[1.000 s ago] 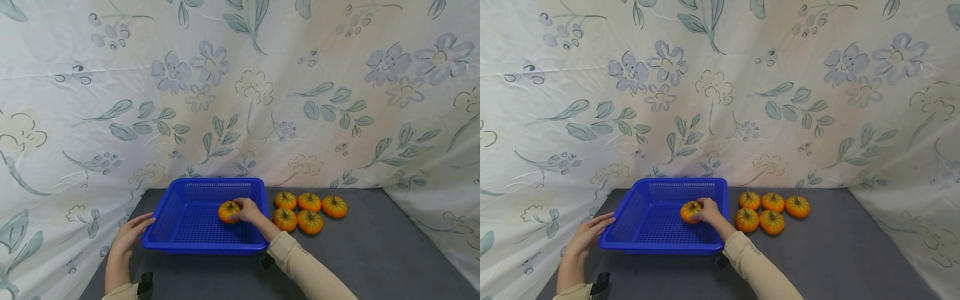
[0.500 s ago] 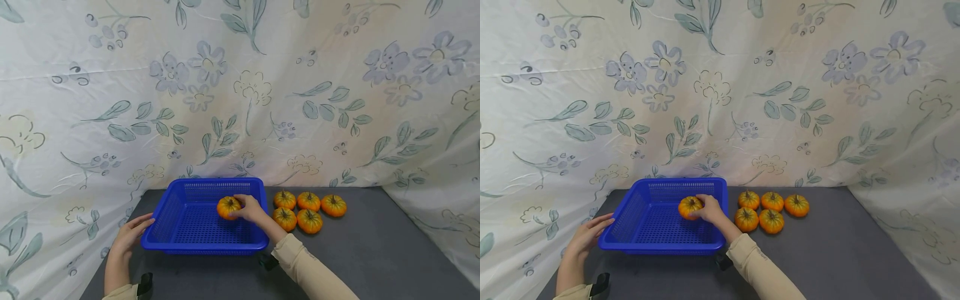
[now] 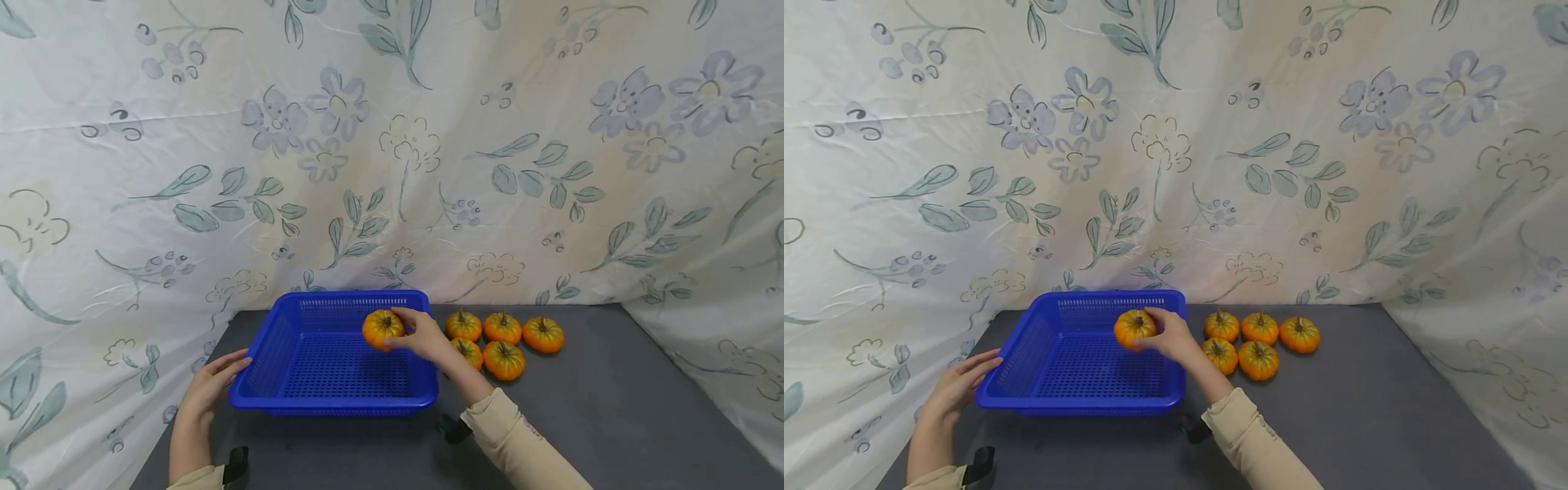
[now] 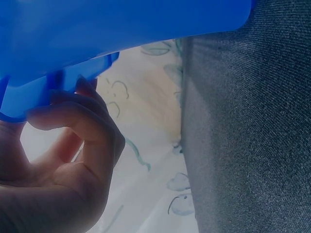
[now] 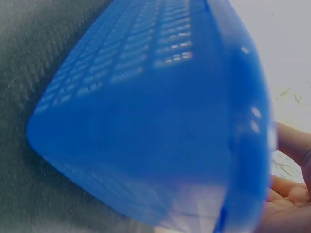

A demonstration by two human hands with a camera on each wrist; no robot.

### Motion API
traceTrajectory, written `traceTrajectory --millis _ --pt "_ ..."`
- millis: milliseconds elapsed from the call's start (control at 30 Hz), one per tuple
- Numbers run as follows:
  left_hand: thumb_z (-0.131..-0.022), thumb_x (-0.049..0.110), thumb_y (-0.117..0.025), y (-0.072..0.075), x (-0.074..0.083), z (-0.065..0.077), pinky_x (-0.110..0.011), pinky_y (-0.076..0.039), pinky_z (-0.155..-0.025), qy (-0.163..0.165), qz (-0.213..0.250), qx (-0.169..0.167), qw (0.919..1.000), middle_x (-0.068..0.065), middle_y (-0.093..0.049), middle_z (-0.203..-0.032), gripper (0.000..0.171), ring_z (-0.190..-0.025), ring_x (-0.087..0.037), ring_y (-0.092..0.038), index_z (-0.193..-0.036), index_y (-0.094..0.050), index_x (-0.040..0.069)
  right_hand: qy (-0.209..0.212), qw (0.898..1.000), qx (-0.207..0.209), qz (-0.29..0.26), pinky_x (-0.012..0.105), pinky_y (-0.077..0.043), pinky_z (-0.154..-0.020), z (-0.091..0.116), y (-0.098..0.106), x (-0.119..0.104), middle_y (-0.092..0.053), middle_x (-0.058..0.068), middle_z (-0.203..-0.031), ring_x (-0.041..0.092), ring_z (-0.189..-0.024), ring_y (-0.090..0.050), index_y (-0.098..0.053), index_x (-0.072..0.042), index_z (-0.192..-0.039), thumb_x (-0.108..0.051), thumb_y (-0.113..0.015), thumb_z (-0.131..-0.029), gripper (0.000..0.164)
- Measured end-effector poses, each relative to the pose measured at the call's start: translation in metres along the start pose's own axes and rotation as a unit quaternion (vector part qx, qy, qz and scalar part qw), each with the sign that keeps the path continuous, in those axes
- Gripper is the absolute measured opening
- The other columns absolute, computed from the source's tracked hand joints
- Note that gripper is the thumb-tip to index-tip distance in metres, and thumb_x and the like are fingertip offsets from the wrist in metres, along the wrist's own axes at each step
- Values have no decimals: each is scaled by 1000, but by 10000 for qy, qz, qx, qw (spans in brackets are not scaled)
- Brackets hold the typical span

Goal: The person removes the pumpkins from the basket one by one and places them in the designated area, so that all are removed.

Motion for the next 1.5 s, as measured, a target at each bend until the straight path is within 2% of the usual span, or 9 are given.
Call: traceTrajectory --millis 267,467,667,933,1300,1500 --pt "-84 47 -73 0 -1 -1 -25 -55 -80 38 6 29 10000 13 -63 -110 76 -91 -1 -59 -143 -48 7 -59 9996 -1 -280 48 -38 -112 11 23 6 -41 19 -152 37 -141 -40 -40 0 -146 -12 -75 -85 71" --pt "-85 47 -73 0 -1 1 -24 -55 -79 15 53 -29 10000 16 -63 -106 76 -90 0 -60 -144 -47 6 -149 9995 -27 -295 50 -35 -113 23 42 13 -37 18 -154 37 -143 -36 -37 -2 -149 -15 -73 -88 72" --pt "-84 46 -74 -1 -2 2 -22 -55 -78 34 86 -46 9999 17 -63 -103 77 -88 2 -60 -144 -47 6 -227 9995 170 -162 52 -34 -113 34 65 20 -38 17 -154 37 -142 -37 -39 -5 -148 -23 -74 -87 72" --pt "-83 46 -75 0 -3 3 -23 -55 -77 60 137 23 9999 18 -63 -100 77 -87 1 -61 -143 -48 6 -186 9995 216 -132 55 -31 -114 46 89 28 -31 21 -156 41 -144 -31 -34 -3 -150 -23 -70 -91 72" --pt "-83 47 -74 -1 -3 3 -21 -54 -77 102 158 -44 9998 20 -62 -98 77 -86 2 -61 -144 -47 8 -514 9976 424 189 56 -30 -114 66 123 54 -31 20 -157 43 -144 -29 -34 -6 -151 -32 -70 -90 76" --pt "-83 48 -74 0 -2 4 -21 -55 -78 111 92 -32 9999 20 -62 -101 78 -87 3 -60 -144 -47 8 -756 9960 473 31 55 -29 -115 77 140 69 -24 22 -159 43 -146 -24 -28 -4 -153 -32 -70 -90 81"
Point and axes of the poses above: each hand's wrist, its own z-axis away from the middle knuckle, its own y-axis out of the back of the hand, x = y × z, the point moved 9 cm from there along -z, towards the middle knuckle
